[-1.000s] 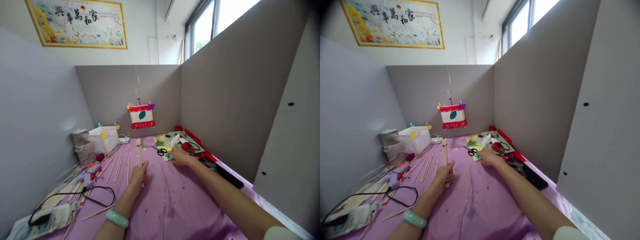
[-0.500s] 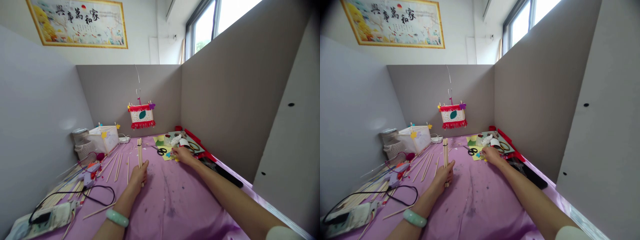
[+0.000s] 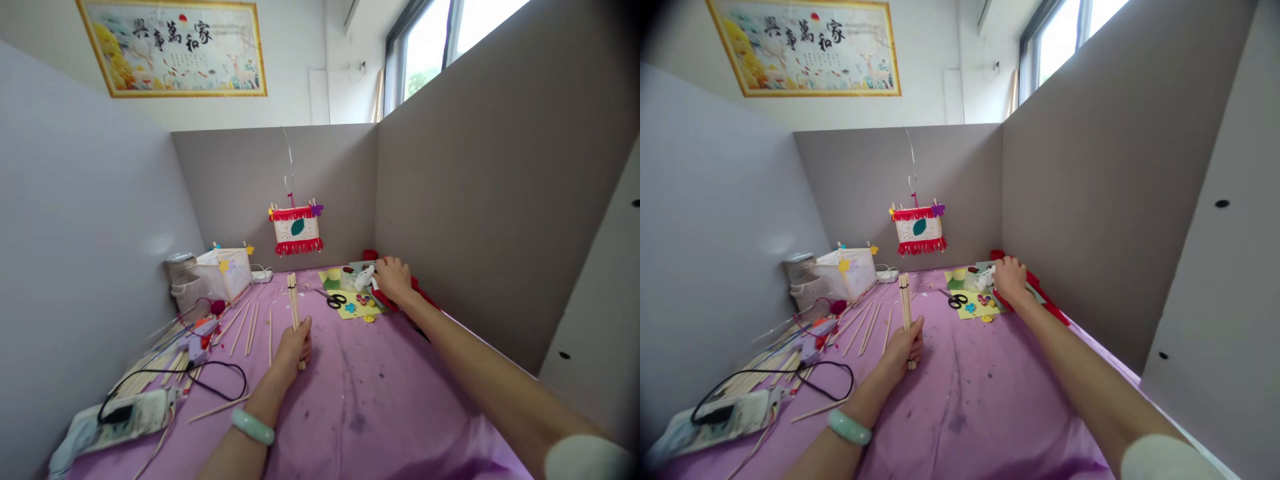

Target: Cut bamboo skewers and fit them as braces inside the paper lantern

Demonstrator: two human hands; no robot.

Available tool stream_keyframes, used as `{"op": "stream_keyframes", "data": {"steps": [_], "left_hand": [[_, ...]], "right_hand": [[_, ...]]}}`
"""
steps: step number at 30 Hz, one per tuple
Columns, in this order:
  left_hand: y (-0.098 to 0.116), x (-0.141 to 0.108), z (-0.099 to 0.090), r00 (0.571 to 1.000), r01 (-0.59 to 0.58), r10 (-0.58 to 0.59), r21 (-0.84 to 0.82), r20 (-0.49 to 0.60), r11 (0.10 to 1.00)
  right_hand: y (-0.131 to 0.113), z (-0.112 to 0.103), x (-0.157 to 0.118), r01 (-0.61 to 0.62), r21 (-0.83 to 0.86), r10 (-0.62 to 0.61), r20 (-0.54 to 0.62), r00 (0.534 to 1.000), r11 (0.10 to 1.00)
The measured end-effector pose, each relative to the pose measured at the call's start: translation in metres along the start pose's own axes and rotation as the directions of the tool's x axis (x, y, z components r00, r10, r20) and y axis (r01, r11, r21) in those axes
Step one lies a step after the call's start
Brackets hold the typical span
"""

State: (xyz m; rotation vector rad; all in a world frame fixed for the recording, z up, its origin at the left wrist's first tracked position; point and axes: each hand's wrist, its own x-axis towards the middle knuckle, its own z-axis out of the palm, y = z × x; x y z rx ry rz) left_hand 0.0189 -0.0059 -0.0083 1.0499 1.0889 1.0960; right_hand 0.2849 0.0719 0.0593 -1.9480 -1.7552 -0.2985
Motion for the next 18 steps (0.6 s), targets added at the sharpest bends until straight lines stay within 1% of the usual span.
{"op": "stream_keyframes", "data": {"steps": [2,3,5,6,7,8,10,12,14,16,18], "left_hand": [[0.000,-0.001,0.000,1.000,-0.009,0.009,0.001,0.028,1.000],[0.000,-0.001,0.001,0.999,-0.015,0.015,0.002,0.045,1.000],[-0.001,-0.003,0.000,0.996,-0.034,0.033,0.008,0.080,0.999],[-0.001,-0.003,0.000,0.994,-0.047,0.046,0.010,0.094,0.999],[-0.001,-0.003,0.000,0.993,-0.062,0.061,0.011,0.104,0.998],[-0.001,-0.003,0.000,0.991,-0.079,0.078,0.010,0.107,0.997],[-0.001,-0.003,0.000,0.989,-0.115,0.114,0.006,0.099,0.993],[-0.001,-0.001,0.000,0.986,-0.146,0.145,0.000,0.079,0.989],[-0.002,0.001,0.000,0.984,-0.166,0.165,-0.001,0.059,0.986],[-0.002,0.002,0.000,0.983,-0.181,0.181,0.001,0.039,0.983],[-0.002,0.003,-0.001,0.979,-0.202,0.202,0.000,0.010,0.979]], "right_hand": [[-0.026,0.005,-0.019,0.135,0.062,-0.136,0.011,0.991,0.989],[-0.040,0.009,-0.030,0.207,0.104,-0.211,0.034,0.977,0.973],[-0.064,0.017,-0.047,0.331,0.190,-0.352,0.087,0.932,0.924],[-0.073,0.021,-0.053,0.367,0.223,-0.395,0.096,0.914,0.903],[-0.078,0.024,-0.057,0.379,0.245,-0.411,0.096,0.907,0.892],[-0.079,0.028,-0.058,0.368,0.254,-0.400,0.089,0.912,0.894],[-0.071,0.034,-0.053,0.291,0.241,-0.317,0.078,0.945,0.926],[-0.054,0.038,-0.045,0.192,0.201,-0.214,0.094,0.972,0.961],[-0.037,0.042,-0.039,0.137,0.153,-0.158,0.136,0.978,0.979],[-0.026,0.046,-0.038,0.138,0.111,-0.157,0.180,0.971,0.984],[-0.024,0.050,-0.040,0.175,0.081,-0.188,0.209,0.960,0.981]]}}
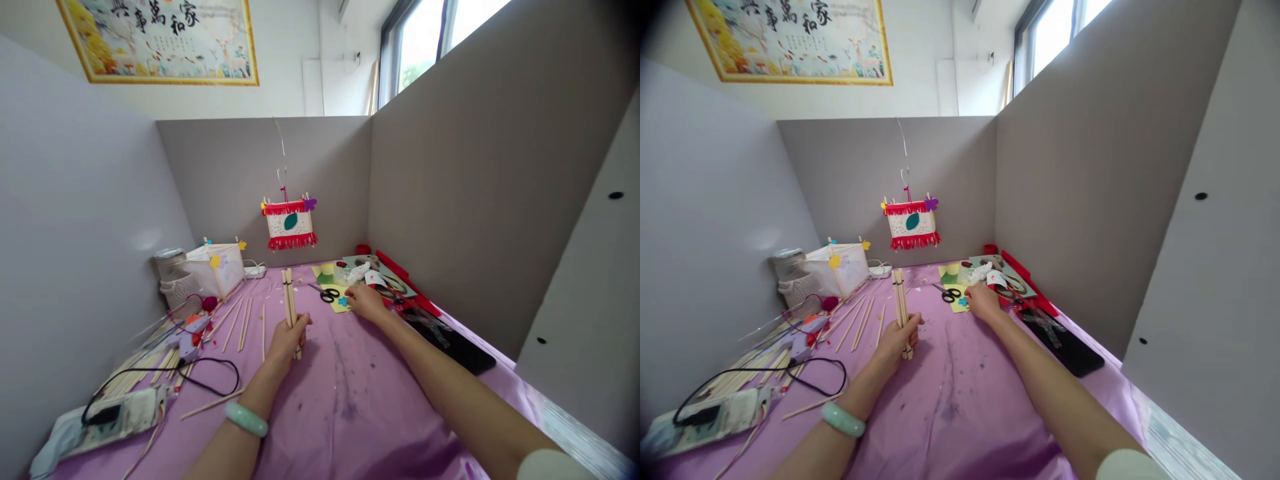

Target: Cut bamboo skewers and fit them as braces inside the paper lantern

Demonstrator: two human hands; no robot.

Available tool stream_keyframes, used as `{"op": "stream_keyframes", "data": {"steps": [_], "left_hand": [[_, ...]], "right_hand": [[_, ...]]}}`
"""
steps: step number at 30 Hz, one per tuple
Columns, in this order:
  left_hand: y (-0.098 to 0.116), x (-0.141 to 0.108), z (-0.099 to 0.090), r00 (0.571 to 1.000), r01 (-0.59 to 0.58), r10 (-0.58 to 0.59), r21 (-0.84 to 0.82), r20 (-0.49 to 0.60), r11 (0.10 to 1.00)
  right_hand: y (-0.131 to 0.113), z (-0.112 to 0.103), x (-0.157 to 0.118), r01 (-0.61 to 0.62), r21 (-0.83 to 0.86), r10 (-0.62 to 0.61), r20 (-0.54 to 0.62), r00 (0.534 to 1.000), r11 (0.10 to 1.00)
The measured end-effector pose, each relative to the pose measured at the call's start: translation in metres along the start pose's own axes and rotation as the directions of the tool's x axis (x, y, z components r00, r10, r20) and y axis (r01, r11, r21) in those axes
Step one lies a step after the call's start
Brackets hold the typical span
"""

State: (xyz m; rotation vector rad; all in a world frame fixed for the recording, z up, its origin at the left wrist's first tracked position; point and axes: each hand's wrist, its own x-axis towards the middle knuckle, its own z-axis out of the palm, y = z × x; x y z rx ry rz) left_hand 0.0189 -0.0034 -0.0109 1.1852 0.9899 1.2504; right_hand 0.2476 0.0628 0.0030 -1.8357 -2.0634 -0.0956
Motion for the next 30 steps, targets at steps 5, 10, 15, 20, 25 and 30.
{"op": "stream_keyframes", "data": {"steps": [5,10,15,20,25,30], "left_hand": [[0.005,-0.001,-0.002,0.994,-0.083,0.081,-0.031,-0.069,0.996],[0.008,-0.003,-0.001,0.993,-0.110,0.106,-0.069,-0.058,0.992],[0.006,-0.003,0.000,0.996,-0.089,0.088,-0.097,-0.019,0.991],[0.006,-0.003,0.000,0.998,-0.058,0.058,-0.097,0.004,0.994],[0.007,-0.005,0.002,0.998,-0.050,0.053,-0.100,0.029,0.994],[0.002,-0.002,0.001,0.996,-0.071,0.072,-0.013,0.048,0.997]], "right_hand": [[-0.012,0.012,0.002,0.083,-0.077,-0.080,0.037,0.996,0.994],[-0.018,0.019,0.006,0.067,-0.127,-0.061,0.053,0.997,0.990],[-0.018,0.016,0.008,0.003,-0.112,0.000,0.029,1.000,0.994],[-0.004,-0.015,0.024,-0.079,-0.021,0.077,-0.102,0.992,0.997],[-0.030,-0.038,0.018,0.080,0.140,-0.058,-0.156,0.986,0.987],[-0.098,-0.019,-0.022,0.397,0.517,-0.377,-0.149,0.914,0.758]]}}
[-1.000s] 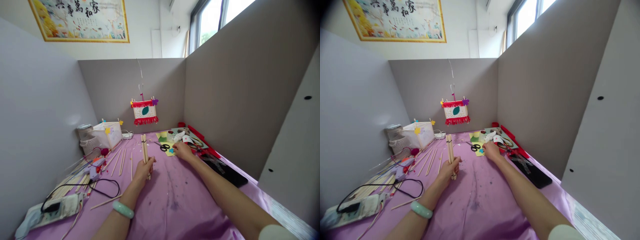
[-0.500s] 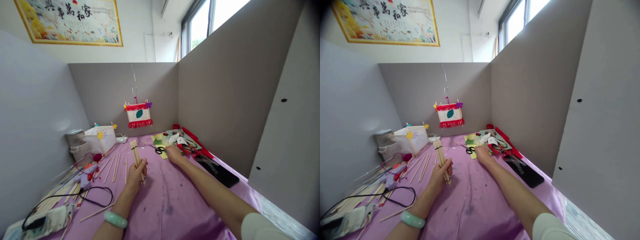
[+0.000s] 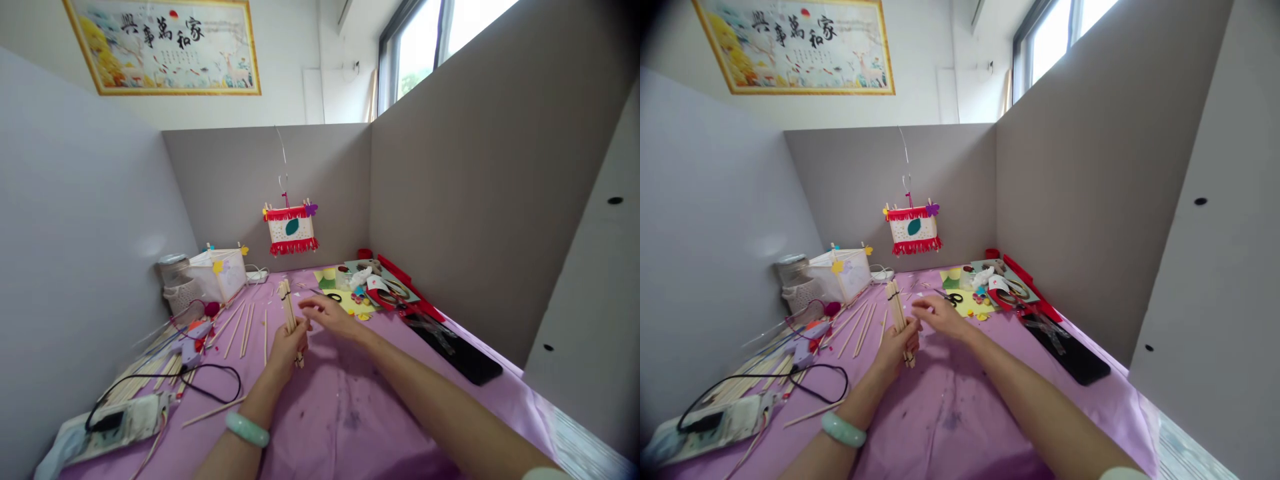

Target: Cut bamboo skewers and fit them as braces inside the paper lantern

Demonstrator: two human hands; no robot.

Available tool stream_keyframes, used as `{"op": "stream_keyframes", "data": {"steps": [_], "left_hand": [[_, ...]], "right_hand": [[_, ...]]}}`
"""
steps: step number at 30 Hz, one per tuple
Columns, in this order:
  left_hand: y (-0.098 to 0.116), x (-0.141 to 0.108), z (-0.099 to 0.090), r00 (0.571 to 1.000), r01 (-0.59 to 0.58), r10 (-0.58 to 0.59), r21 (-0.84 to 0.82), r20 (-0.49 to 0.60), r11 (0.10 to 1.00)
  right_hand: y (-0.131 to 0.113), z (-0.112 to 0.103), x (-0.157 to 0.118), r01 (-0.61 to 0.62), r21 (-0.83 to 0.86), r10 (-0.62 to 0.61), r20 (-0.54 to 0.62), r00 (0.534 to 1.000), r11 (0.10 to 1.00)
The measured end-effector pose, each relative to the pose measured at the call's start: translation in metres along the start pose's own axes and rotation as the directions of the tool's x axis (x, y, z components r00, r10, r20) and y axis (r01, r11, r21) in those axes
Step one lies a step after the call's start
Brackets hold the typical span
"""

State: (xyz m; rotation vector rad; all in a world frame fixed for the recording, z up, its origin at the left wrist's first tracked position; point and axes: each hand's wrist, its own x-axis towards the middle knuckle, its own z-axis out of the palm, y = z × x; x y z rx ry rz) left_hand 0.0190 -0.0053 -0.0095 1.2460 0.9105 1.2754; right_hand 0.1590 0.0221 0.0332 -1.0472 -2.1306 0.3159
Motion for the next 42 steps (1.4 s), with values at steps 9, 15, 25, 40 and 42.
{"op": "stream_keyframes", "data": {"steps": [9,15,25,40,42], "left_hand": [[0.001,0.000,0.002,0.998,-0.066,0.061,0.318,0.025,0.946],[0.017,0.001,-0.016,0.991,-0.033,0.115,0.687,-0.074,0.726],[0.025,0.004,-0.050,0.908,0.400,0.087,0.910,-0.409,0.109],[0.046,0.039,-0.106,0.874,0.478,-0.038,0.871,-0.485,-0.114],[0.047,0.041,-0.110,0.864,0.495,-0.040,0.860,-0.503,-0.122]], "right_hand": [[-0.030,0.024,-0.007,-0.070,0.653,0.014,0.090,0.996,0.754],[-0.007,0.017,0.001,-0.006,0.753,0.242,-0.205,0.948,0.658],[0.031,0.056,-0.017,-0.218,0.647,0.319,-0.041,0.947,0.730],[0.032,0.053,-0.019,-0.271,0.447,0.322,-0.041,0.946,0.852],[0.032,0.050,-0.019,-0.284,0.363,0.319,-0.039,0.947,0.887]]}}
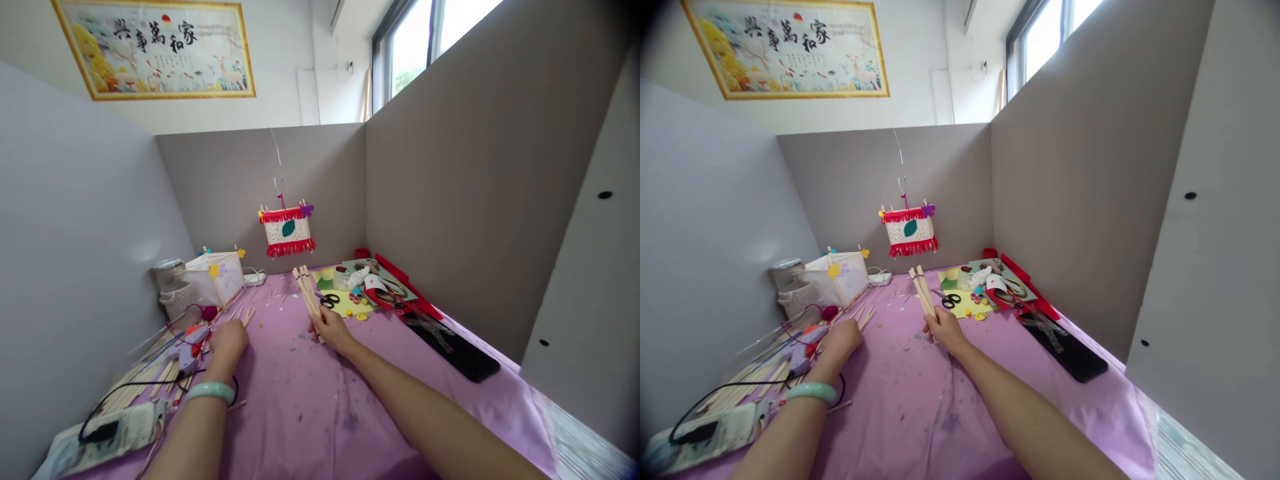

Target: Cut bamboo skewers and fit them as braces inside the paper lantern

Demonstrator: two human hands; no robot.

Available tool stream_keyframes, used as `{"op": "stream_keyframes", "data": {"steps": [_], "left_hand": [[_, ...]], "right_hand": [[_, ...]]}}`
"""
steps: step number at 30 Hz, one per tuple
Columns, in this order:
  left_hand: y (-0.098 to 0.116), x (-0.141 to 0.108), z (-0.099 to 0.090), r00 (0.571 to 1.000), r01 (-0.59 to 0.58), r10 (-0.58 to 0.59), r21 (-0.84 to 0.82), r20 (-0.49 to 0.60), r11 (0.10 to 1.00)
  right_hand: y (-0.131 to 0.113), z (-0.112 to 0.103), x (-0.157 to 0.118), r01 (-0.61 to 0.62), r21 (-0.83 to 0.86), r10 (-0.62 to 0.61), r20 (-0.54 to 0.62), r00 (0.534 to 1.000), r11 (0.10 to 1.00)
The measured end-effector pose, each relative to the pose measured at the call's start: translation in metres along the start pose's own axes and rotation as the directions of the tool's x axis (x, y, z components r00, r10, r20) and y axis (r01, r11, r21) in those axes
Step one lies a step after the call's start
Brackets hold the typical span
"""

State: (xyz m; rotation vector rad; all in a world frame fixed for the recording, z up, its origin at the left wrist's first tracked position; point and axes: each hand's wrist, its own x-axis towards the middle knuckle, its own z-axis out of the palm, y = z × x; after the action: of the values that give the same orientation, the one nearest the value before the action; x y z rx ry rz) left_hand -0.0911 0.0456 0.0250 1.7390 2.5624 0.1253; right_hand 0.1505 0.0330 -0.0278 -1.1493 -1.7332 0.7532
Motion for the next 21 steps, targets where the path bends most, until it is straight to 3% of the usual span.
{"op": "stream_keyframes", "data": {"steps": [4,8,11,17,21], "left_hand": [[-0.004,0.001,-0.001,0.998,0.008,-0.009,-0.006,-0.070,1.000],[-0.007,-0.003,0.005,0.993,-0.040,0.039,-0.008,-0.109,0.999],[-0.013,-0.003,0.006,0.995,-0.021,0.020,-0.005,-0.095,1.000],[-0.021,-0.003,0.005,0.995,0.022,-0.023,-0.009,-0.094,1.000],[-0.021,-0.006,0.001,0.996,0.008,-0.009,-0.015,-0.085,1.000]], "right_hand": [[-0.008,-0.006,-0.001,0.053,-0.242,-0.044,0.041,0.998,0.969],[-0.022,0.001,-0.004,0.193,-0.459,-0.107,0.208,0.972,0.867],[-0.030,0.010,0.003,0.235,-0.582,-0.058,0.307,0.950,0.778],[-0.046,0.011,0.022,0.084,-0.782,0.065,0.157,0.985,0.617],[-0.052,0.006,0.006,0.213,-0.776,0.049,0.299,0.953,0.594]]}}
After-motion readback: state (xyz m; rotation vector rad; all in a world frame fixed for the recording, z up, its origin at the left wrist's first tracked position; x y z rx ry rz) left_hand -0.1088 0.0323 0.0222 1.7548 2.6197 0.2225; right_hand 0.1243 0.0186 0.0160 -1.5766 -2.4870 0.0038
